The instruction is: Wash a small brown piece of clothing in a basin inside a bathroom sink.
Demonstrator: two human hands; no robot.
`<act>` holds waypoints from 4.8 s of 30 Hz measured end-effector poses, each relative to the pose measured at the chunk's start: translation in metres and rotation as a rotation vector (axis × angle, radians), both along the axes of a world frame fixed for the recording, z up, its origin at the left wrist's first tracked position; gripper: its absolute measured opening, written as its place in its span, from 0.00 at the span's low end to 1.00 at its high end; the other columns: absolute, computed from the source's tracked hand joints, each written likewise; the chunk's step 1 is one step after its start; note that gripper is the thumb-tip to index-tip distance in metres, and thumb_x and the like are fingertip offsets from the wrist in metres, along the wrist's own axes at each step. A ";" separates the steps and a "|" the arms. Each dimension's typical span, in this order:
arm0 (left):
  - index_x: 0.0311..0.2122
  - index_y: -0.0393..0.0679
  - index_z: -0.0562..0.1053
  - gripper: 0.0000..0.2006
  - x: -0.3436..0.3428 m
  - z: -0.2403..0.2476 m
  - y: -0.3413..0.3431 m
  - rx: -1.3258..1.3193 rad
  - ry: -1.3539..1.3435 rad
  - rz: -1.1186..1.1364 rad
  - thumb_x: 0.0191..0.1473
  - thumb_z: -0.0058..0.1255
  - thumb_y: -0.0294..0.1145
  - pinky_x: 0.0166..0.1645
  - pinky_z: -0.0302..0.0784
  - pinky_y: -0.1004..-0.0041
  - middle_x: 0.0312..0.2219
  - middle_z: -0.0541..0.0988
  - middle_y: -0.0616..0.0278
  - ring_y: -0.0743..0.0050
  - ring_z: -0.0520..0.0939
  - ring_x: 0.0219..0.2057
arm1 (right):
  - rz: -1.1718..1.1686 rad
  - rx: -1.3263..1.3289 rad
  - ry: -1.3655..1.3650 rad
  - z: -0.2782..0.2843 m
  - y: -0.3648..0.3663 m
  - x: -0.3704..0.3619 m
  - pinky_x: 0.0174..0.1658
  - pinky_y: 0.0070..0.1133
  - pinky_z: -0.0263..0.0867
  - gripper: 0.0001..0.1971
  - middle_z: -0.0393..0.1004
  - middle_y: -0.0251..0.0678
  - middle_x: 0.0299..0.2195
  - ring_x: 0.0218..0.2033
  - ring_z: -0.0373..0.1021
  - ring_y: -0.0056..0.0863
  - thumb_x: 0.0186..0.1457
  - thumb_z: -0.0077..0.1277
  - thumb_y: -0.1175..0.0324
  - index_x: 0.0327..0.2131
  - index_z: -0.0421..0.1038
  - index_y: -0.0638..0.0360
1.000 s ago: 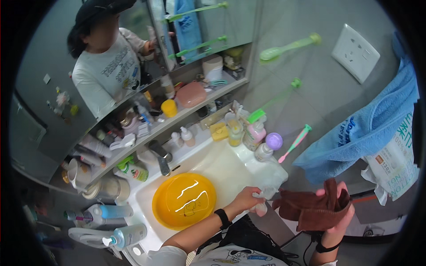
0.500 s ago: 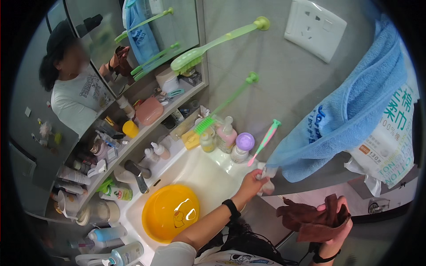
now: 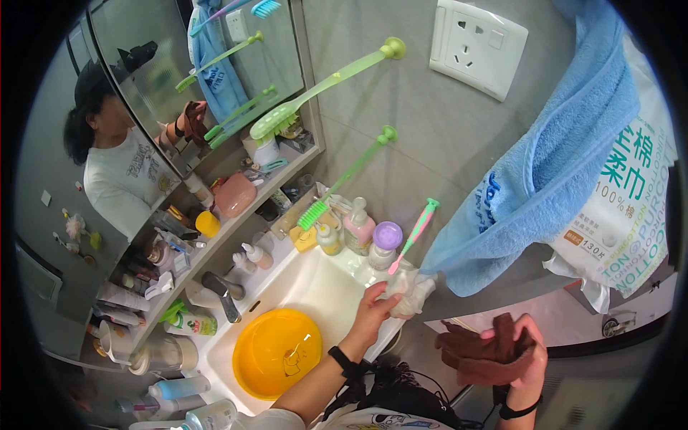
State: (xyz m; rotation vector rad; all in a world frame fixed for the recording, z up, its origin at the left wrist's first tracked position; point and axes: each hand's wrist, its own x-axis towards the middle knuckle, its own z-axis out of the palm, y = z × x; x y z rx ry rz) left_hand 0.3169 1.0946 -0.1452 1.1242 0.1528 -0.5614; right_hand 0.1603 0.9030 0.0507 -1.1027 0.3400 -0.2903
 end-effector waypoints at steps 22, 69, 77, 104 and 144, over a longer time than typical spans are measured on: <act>0.38 0.41 0.73 0.06 0.000 -0.020 0.113 -0.003 0.185 0.409 0.56 0.55 0.30 0.32 0.79 0.76 0.31 0.79 0.63 0.75 0.81 0.29 | 0.541 -1.744 -0.112 -0.211 0.041 0.122 0.51 0.32 0.68 0.16 0.69 0.38 0.52 0.50 0.66 0.42 0.50 0.51 0.71 0.46 0.70 0.54; 0.44 0.42 0.78 0.13 -0.144 0.144 0.262 1.033 -0.622 0.181 0.51 0.58 0.28 0.44 0.72 0.69 0.36 0.77 0.57 0.60 0.78 0.40 | 0.573 -1.216 -0.596 -0.029 0.162 0.106 0.41 0.28 0.65 0.03 0.77 0.35 0.32 0.35 0.70 0.36 0.46 0.61 0.71 0.27 0.78 0.57; 0.52 0.43 0.73 0.21 -0.199 0.189 0.293 0.829 -0.813 0.239 0.51 0.53 0.21 0.47 0.70 0.71 0.41 0.74 0.57 0.62 0.76 0.42 | 0.968 -0.931 -0.525 0.047 0.243 0.046 0.30 0.18 0.66 0.15 0.78 0.36 0.26 0.25 0.71 0.21 0.51 0.60 0.72 0.44 0.74 0.59; 0.48 0.41 0.76 0.18 -0.352 0.296 0.372 1.111 -0.779 0.401 0.50 0.61 0.31 0.40 0.76 0.71 0.41 0.80 0.52 0.62 0.82 0.37 | 1.377 -0.997 -0.925 0.128 0.403 -0.019 0.26 0.18 0.64 0.08 0.76 0.30 0.20 0.21 0.71 0.19 0.51 0.62 0.67 0.29 0.77 0.61; 0.33 0.36 0.75 0.12 -0.260 0.497 0.759 1.949 -0.932 1.837 0.46 0.62 0.32 0.28 0.74 0.66 0.22 0.78 0.58 0.65 0.80 0.22 | 1.240 -0.469 -0.344 0.040 0.330 0.058 0.42 0.24 0.73 0.20 0.73 0.38 0.40 0.40 0.73 0.27 0.58 0.55 0.69 0.52 0.65 0.64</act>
